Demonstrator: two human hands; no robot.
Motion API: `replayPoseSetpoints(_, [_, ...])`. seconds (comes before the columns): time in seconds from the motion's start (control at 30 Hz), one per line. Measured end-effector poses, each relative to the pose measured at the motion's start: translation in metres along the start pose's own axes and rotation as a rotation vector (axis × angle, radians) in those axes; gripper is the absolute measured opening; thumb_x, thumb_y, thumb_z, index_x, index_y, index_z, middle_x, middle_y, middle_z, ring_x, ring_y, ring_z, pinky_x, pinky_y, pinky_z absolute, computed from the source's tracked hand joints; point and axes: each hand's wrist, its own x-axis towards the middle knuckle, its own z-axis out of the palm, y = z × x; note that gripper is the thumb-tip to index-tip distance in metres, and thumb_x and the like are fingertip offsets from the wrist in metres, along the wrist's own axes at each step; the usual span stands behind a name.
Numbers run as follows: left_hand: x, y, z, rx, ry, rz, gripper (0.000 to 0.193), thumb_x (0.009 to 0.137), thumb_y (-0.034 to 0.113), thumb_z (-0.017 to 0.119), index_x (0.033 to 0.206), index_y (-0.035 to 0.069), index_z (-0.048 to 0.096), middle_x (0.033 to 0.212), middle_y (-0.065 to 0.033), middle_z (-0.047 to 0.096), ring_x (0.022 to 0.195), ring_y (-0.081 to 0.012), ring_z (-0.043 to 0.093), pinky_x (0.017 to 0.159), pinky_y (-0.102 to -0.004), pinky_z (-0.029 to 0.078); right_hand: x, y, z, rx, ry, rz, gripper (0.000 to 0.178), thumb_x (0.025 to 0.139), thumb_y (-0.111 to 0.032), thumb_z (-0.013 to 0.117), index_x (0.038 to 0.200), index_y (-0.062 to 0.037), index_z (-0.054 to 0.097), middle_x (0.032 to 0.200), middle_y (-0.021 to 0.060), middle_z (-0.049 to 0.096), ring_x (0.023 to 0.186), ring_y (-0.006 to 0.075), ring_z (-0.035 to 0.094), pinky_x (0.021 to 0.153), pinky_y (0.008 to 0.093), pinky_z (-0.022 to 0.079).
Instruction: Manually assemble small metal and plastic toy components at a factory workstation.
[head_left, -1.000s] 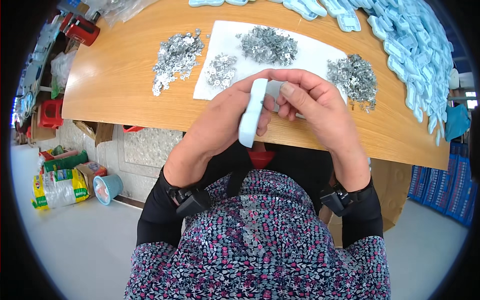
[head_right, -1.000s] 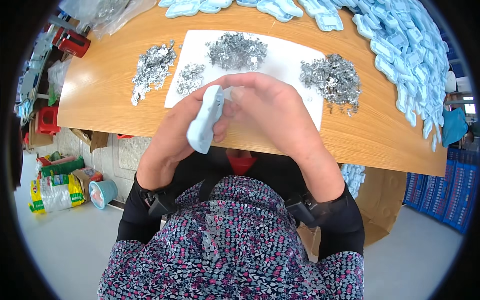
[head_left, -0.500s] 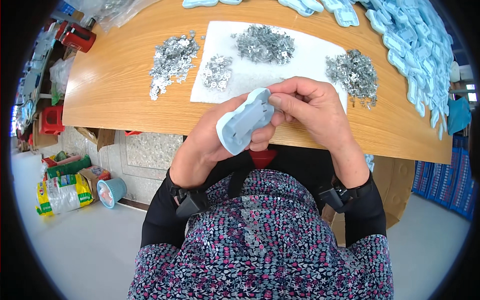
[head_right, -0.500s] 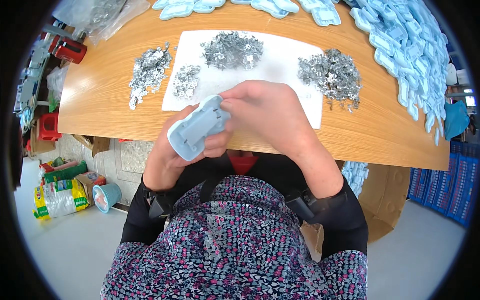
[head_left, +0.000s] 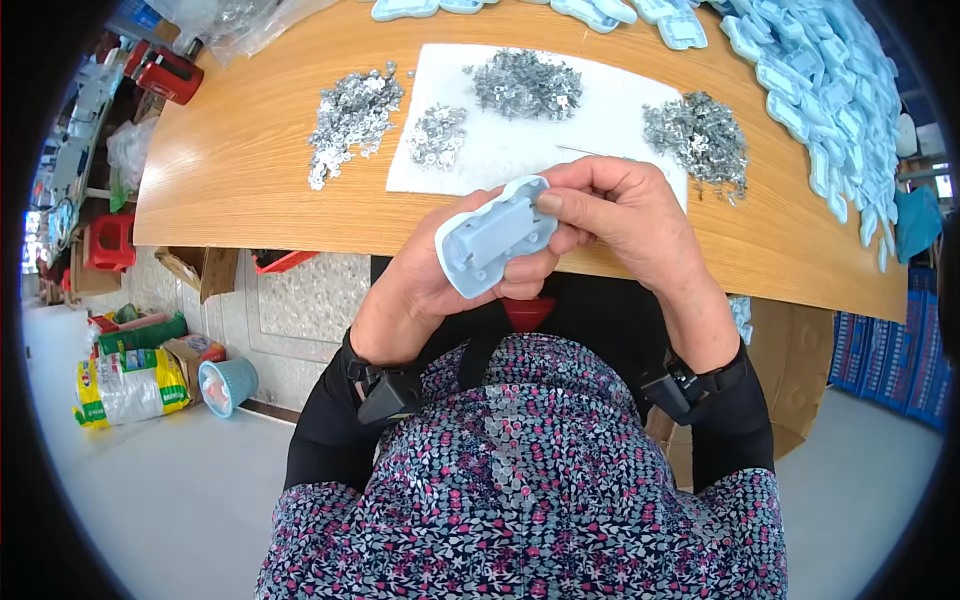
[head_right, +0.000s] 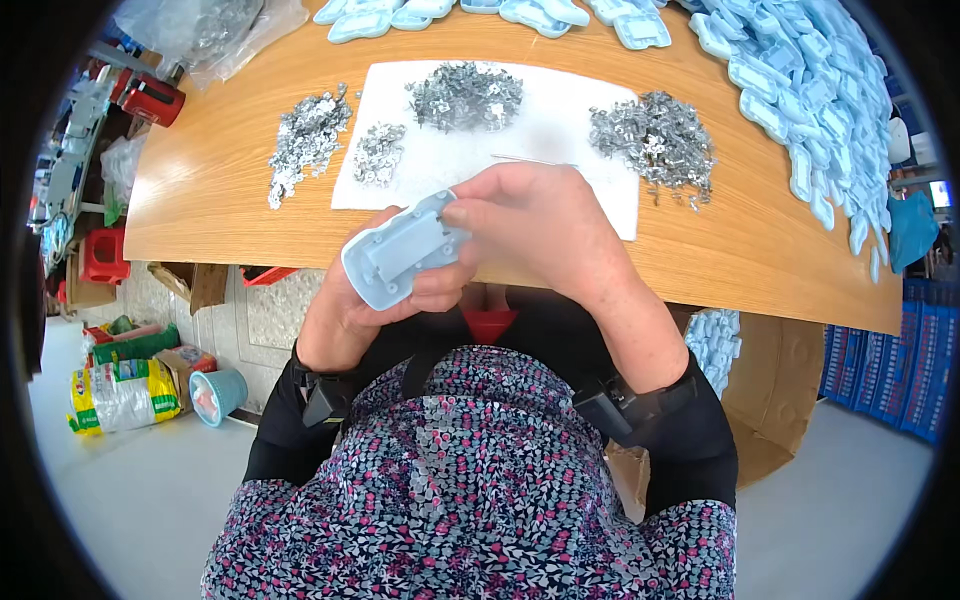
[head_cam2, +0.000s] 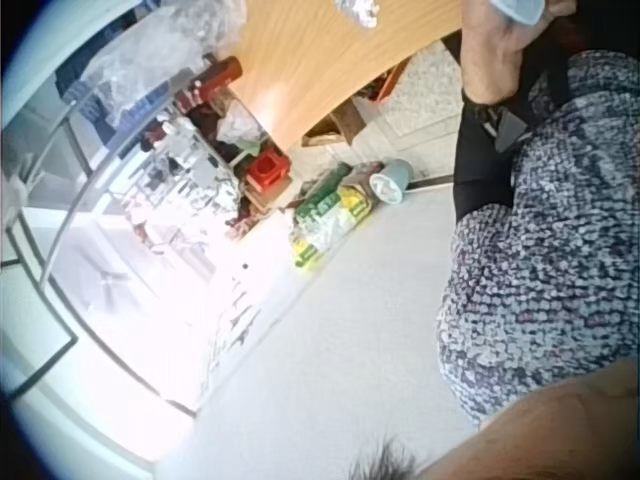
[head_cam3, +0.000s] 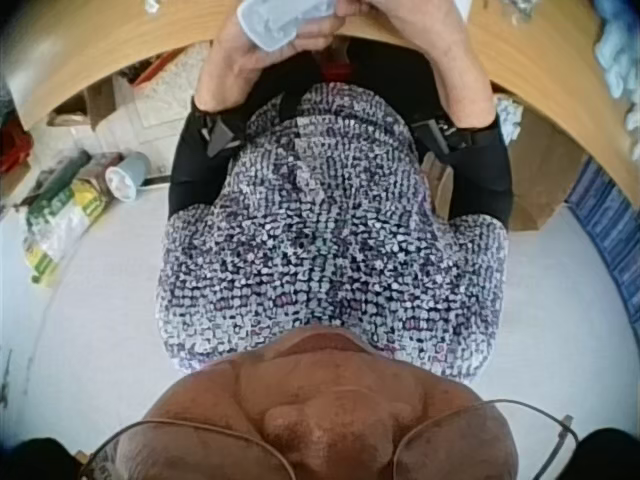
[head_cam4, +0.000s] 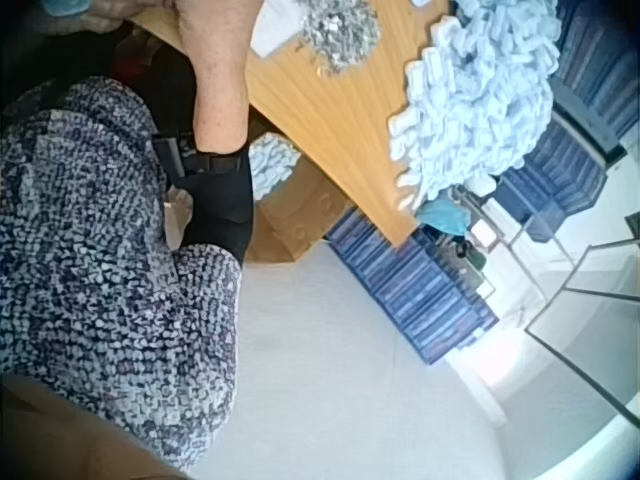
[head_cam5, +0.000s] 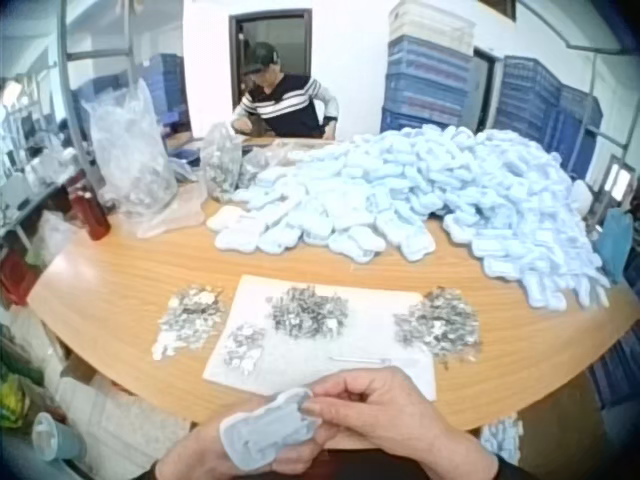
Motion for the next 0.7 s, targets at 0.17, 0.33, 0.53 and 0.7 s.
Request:
replayPoseSetpoints(0.17, [0.006, -0.012, 0.003, -0.030, -0.084, 0.027, 0.052, 0.104, 0.044, 0.038, 0.137, 0.004, 0.046, 0.109, -0.0154, 0.057, 0.064, -0.0120, 0.044, 0.054, -0.0238, 0.033, -0.015, 0.002, -0.004, 0.164, -0.020, -0.050, 0.022, 0.090, -0.016, 0.069, 0.105, -0.0011, 0.072, 0.093, 0.0034, 0.072, 0.086, 0.0120, 0.066, 0.081, 0.0274, 0.053])
replayPoseSetpoints(0.33, [0.018, -0.024, 0.006, 0.008, -0.067, -0.106, 0.051, 0.105, 0.042, 0.039, 0.140, 0.005, 0.045, 0.112, -0.0209, 0.063, 0.070, -0.0157, 0.052, 0.056, -0.0248, 0.040, -0.034, 0.005, -0.012, 0.093, -0.029, -0.092, 0.021, 0.093, -0.016, 0.067, 0.108, -0.0003, 0.070, 0.090, 0.0026, 0.068, 0.081, 0.0086, 0.061, 0.073, 0.0267, 0.051])
replayPoseSetpoints(0.53, [0.034, -0.019, 0.051, 0.478, 0.165, -0.276, 0.060, 0.107, 0.034, 0.039, 0.155, 0.002, 0.024, 0.120, -0.0228, 0.063, 0.099, -0.0325, 0.068, 0.082, -0.0389, 0.060, -0.096, 0.021, -0.058, 0.091, 0.182, -0.016, 0.022, 0.093, -0.014, 0.066, 0.107, 0.0014, 0.069, 0.092, 0.0020, 0.068, 0.080, 0.0085, 0.061, 0.070, 0.0236, 0.048])
replayPoseSetpoints(0.7, [0.038, 0.029, 0.077, 0.900, 0.236, -0.177, 0.054, 0.104, 0.029, 0.043, 0.151, 0.003, 0.035, 0.119, -0.0222, 0.064, 0.100, -0.0299, 0.069, 0.085, -0.0384, 0.058, -0.183, 0.073, -0.126, 0.203, 0.482, 0.062, 0.027, 0.091, -0.015, 0.068, 0.109, 0.0044, 0.067, 0.094, 0.0057, 0.069, 0.078, 0.0083, 0.060, 0.068, 0.0234, 0.047])
